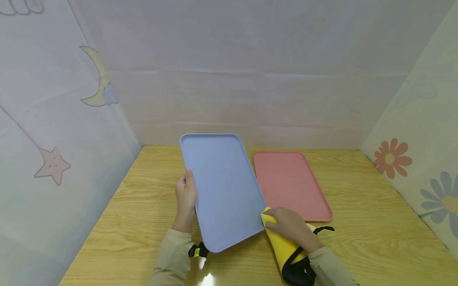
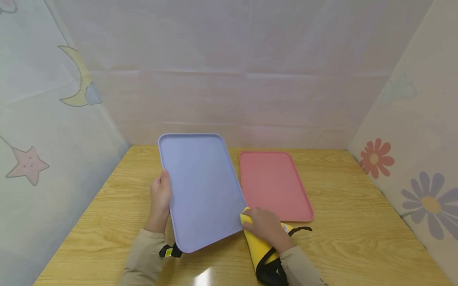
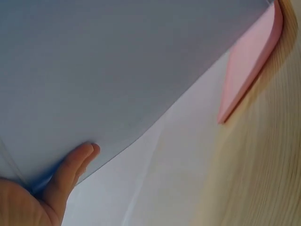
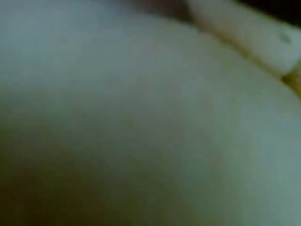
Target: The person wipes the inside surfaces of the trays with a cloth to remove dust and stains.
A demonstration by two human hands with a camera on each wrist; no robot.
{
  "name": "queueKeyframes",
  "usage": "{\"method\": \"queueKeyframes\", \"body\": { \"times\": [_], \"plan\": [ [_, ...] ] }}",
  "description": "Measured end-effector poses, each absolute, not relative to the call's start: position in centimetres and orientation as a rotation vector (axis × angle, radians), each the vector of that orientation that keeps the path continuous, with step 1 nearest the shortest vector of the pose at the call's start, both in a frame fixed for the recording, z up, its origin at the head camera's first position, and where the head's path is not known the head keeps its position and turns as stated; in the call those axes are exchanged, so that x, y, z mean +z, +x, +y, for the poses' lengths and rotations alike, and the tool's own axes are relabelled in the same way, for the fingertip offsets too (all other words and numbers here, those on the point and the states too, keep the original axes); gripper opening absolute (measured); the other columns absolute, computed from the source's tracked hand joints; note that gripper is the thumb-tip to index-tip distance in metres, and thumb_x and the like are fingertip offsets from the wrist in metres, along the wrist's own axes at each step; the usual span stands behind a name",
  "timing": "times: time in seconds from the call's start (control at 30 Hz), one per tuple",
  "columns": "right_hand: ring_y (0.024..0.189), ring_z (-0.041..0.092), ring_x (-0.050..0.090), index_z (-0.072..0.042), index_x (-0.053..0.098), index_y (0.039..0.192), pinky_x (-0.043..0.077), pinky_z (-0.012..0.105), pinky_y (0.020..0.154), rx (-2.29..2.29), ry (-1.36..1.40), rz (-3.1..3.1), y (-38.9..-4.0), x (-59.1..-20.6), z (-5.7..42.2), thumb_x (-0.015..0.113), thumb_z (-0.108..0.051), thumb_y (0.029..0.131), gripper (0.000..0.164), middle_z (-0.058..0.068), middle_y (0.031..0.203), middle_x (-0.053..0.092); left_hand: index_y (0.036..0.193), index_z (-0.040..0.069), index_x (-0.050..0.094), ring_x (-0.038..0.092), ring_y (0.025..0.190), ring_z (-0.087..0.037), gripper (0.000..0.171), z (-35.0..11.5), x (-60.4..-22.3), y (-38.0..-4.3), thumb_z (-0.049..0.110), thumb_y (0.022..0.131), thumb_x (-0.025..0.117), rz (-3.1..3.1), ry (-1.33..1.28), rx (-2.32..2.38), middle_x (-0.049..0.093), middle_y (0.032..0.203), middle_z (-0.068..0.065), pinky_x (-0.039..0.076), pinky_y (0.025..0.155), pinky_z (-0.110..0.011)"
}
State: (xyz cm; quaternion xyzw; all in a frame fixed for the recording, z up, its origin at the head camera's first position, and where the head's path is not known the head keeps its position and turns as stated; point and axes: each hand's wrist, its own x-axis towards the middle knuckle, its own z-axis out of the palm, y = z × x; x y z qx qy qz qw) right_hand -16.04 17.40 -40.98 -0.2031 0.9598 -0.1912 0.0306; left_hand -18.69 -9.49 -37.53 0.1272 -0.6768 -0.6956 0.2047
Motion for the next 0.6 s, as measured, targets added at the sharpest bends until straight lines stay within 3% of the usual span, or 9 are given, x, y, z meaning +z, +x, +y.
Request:
{"method": "queueKeyframes", "body": {
  "times": [0.07, 0.17, 0.4, 0.6],
  "plan": [
    [0.052, 0.012, 0.038, -0.011, 0.067, 0.102, 0.032, 0.027, 0.048, -0.662, -0.593, 2.956, -16.0, -40.4, 17.8, 0.060, -0.017, 0.077, 0.027, 0.005, 0.093, 0.063, 0.063, 0.008, 0.042, 0.036, 0.049, -0.008, 0.038, -10.0, -37.5, -19.4, 0.025, 0.097, 0.037, -1.886, 0.373, -1.998, 0.037, 0.057, 0.002, 0.032, 0.045, -0.021],
    [0.055, 0.011, 0.038, -0.011, 0.065, 0.106, 0.033, 0.027, 0.051, -0.725, -0.564, 2.977, -15.9, -39.5, 18.6, 0.060, -0.017, 0.079, 0.029, 0.006, 0.097, 0.062, 0.069, 0.004, 0.048, 0.041, 0.054, -0.010, 0.038, -10.7, -37.6, -20.5, 0.029, 0.096, 0.037, -1.932, 0.417, -2.060, 0.042, 0.062, 0.000, 0.036, 0.049, -0.023],
    [0.055, 0.008, 0.039, -0.009, 0.063, 0.109, 0.035, 0.025, 0.054, -0.834, -0.542, 2.982, -15.1, -38.5, 20.5, 0.062, -0.018, 0.081, 0.029, 0.010, 0.104, 0.061, 0.102, -0.008, 0.054, 0.045, 0.065, -0.013, 0.047, -12.9, -39.3, -23.9, 0.035, 0.095, 0.036, -2.076, 0.516, -2.120, 0.046, 0.077, -0.005, 0.039, 0.059, -0.025],
    [0.049, 0.007, 0.037, -0.007, 0.063, 0.110, 0.035, 0.024, 0.049, -0.898, -0.532, 2.940, -14.4, -38.3, 21.3, 0.062, -0.020, 0.083, 0.030, 0.014, 0.106, 0.060, 0.103, -0.011, 0.052, 0.047, 0.062, -0.012, 0.047, -14.2, -41.6, -26.2, 0.033, 0.095, 0.038, -2.073, 0.487, -2.146, 0.047, 0.072, -0.004, 0.042, 0.059, -0.024]
  ]
}}
